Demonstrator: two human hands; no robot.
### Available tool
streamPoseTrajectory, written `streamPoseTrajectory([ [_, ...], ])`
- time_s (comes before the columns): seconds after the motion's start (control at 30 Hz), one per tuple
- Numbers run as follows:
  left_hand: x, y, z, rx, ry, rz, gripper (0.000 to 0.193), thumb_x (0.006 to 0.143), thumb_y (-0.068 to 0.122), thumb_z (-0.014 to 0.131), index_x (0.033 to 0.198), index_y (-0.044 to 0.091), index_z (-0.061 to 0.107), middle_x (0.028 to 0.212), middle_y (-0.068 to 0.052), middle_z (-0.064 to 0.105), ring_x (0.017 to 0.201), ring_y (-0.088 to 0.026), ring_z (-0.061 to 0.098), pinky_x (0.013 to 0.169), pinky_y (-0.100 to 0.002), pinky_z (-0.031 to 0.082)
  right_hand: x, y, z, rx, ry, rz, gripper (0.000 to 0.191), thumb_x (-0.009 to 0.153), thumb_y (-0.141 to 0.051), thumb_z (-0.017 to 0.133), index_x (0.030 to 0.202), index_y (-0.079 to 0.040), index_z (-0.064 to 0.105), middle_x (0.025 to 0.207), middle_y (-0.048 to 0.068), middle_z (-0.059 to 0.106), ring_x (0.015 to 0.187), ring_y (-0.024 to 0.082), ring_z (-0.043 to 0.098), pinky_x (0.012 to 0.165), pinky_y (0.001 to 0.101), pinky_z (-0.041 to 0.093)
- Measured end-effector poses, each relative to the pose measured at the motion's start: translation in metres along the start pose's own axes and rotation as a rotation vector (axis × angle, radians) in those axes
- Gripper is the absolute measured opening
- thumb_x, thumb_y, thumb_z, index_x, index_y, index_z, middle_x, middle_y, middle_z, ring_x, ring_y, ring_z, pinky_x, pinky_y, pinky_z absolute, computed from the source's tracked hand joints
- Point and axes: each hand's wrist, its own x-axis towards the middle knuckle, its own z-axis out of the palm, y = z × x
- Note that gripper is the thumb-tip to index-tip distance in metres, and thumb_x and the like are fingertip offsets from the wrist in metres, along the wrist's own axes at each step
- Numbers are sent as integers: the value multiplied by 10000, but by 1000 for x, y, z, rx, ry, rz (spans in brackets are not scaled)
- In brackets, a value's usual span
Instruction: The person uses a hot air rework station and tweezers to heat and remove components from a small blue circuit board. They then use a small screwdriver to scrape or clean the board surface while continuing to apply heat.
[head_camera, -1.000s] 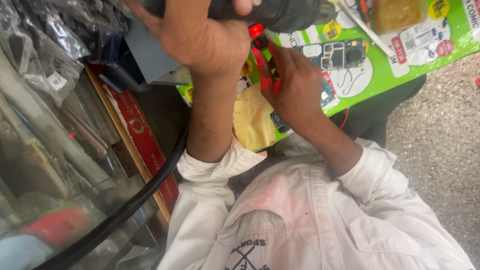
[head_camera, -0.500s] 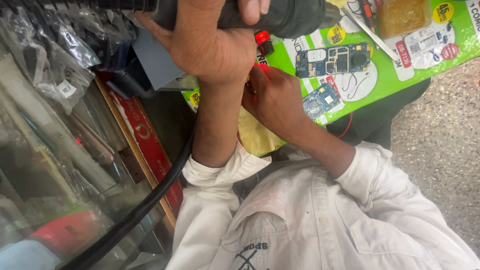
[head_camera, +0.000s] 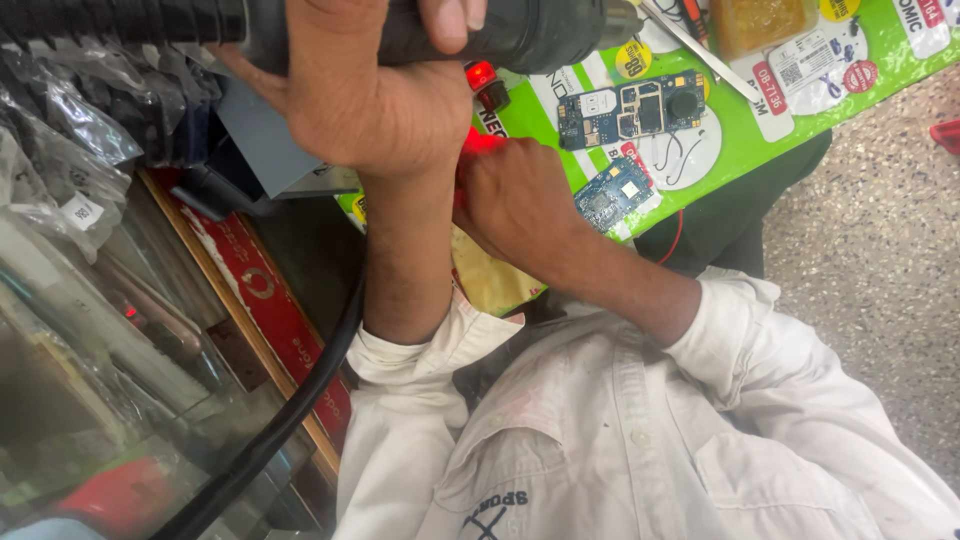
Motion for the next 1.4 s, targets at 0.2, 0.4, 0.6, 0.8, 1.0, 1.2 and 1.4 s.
streamPoseTrajectory([
  [0.2, -10, -5, -5, 173, -29, 28, 87, 1020, 153, 629, 1060, 85, 666, 846, -27, 704, 857, -230, 655, 1150, -474, 255, -14, 0, -25, 217, 296, 80, 252, 1013, -197, 721, 851, -12, 666, 695, 123, 651, 588, 331, 640, 528, 438, 481],
  [0.4, -28, -16, -9, 520, -62, 115, 92, 999, 167, 670, 1038, 87, 695, 893, -12, 719, 945, -248, 661, 1249, -504, 180, -79, 35, -66, 276, 306, 360, 124, 1054, -129, 751, 1026, -10, 774, 754, 112, 701, 571, 143, 641, 557, 294, 473],
  [0.6, -50, -30, -5, 195, -419, -194, 176, 979, 212, 733, 1109, 98, 704, 893, 36, 710, 910, -121, 648, 1139, -437, 219, -146, 105, -84, 315, 572, 458, 103, 1133, -54, 722, 1092, 21, 780, 917, 100, 749, 778, 131, 709, 730, 226, 539],
  [0.8, -32, 7, 3, -779, -760, -644, 131, 1093, 129, 666, 995, 66, 605, 827, -25, 607, 741, -136, 575, 765, -302, 357, -184, 143, -93, 387, 640, 574, 120, 1072, -82, 747, 1044, 34, 734, 932, 106, 714, 822, 139, 713, 756, 223, 564],
  [1.0, 6, 20, 35, -1086, -707, -550, 236, 1106, 43, 652, 905, 34, 527, 776, -64, 536, 643, -149, 527, 549, -254, 428, -152, 150, -94, 27, 413, 237, 165, 991, 8, 859, 1111, -25, 751, 1107, 110, 729, 1025, 245, 691, 903, 333, 544],
  [1.2, 14, 14, 31, -1012, -603, -665, 209, 1106, 12, 653, 942, 7, 525, 793, -129, 567, 600, -168, 535, 532, -279, 455, -103, 132, -100, -49, 277, 202, 387, 907, -99, 889, 1261, -57, 740, 1197, 123, 620, 1121, 333, 489, 959, 437, 440],
  [1.4, 19, 16, 30, -980, -555, -705, 184, 1107, -18, 654, 979, -20, 522, 809, -193, 598, 556, -187, 544, 514, -304, 482, -91, 141, -104, -52, 232, 226, 239, 1009, -71, 850, 1223, -115, 753, 1203, 63, 651, 1163, 288, 501, 996, 385, 454],
])
